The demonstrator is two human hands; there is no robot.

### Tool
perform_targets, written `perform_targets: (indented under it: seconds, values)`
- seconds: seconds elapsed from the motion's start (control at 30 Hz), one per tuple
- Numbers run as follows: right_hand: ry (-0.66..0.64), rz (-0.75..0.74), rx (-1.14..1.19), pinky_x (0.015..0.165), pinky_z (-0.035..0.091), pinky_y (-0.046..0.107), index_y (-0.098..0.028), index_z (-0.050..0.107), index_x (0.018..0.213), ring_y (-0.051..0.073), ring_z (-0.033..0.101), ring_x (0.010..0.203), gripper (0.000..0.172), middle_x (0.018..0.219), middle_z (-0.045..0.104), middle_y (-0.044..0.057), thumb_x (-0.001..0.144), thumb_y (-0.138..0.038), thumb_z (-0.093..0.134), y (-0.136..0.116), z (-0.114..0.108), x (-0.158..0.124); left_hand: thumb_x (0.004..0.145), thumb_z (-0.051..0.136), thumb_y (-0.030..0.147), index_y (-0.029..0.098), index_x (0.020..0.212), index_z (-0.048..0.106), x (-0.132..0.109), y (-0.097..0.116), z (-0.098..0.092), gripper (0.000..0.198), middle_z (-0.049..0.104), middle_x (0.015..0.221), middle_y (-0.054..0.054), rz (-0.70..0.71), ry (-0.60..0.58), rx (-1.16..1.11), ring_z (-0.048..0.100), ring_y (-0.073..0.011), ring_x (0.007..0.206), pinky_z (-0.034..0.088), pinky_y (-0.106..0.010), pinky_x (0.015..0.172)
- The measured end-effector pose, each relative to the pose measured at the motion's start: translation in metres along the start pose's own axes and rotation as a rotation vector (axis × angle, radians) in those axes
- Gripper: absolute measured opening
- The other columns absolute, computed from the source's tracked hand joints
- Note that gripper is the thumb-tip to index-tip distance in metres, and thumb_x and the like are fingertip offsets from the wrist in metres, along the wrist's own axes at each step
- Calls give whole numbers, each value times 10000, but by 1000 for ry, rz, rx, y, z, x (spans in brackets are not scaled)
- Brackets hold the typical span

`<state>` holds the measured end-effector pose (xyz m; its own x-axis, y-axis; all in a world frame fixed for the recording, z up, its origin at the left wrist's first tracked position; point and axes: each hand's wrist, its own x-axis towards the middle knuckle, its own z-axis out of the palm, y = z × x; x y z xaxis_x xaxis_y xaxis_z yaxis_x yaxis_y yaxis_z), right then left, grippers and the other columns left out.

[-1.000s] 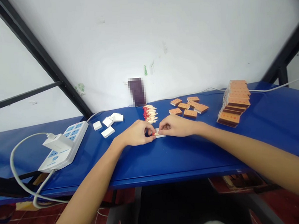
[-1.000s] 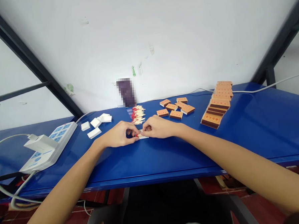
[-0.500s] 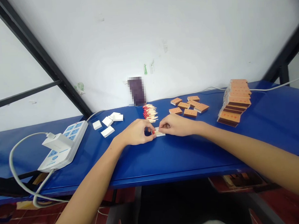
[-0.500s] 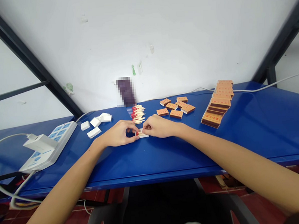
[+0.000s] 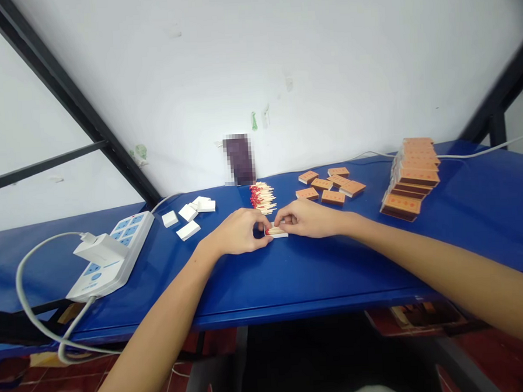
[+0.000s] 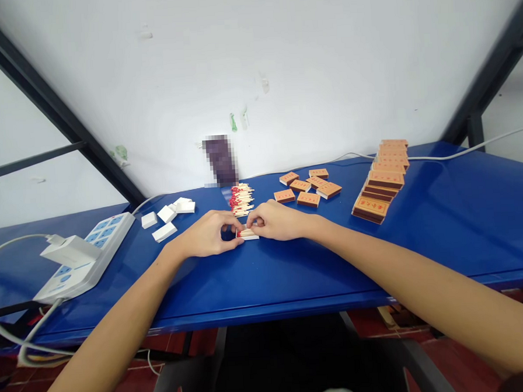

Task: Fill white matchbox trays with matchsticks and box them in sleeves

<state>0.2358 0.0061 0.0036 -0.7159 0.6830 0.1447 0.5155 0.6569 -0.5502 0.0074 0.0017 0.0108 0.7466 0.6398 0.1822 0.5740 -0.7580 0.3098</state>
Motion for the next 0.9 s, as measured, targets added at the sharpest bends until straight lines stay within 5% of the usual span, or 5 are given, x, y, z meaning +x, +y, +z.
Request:
perform_targets:
  seconds: [0.23,0.43,0.57,0.77,0.9]
  values:
    - [-12,-37,25,526,300,238,-176,740,909,95,420,529,234,639,596,-21,851,-203,516,0,1,-1,784,675,317,171,869,695,1,0,0,170,661,796,-20,9,-1,-13,573,-144,695,428,-260,674]
    - [198,-5,-37,556,288,241,-160,727,860,84,376,505,217,534,482,-56,843,-189,513,5,2,3,827,638,347,175,953,667,0,2,-3,215,624,723,3,-15,27,-18,530,-129,625,398,-253,630]
    - [309,8,-92,595,326,248,-158,707,842,106,466,572,192,631,573,-17,841,-204,521,13,2,5,886,537,278,170,967,644,0,-3,-3,173,609,689,14,-52,79,-34,511,-118,601,376,-247,617]
    - [313,29,-131,746,396,284,-176,644,875,165,549,824,126,962,587,53,790,-194,552,17,1,5,817,645,403,172,1012,633,-1,-3,-2,302,510,600,53,-51,-43,-53,449,-103,525,332,-243,560]
    - [348,0,-76,764,376,299,-185,551,789,177,514,837,22,878,561,29,768,-185,544,12,-1,4,768,693,443,169,869,627,-1,3,-3,299,469,597,54,-47,-63,-82,399,-93,518,302,-241,536]
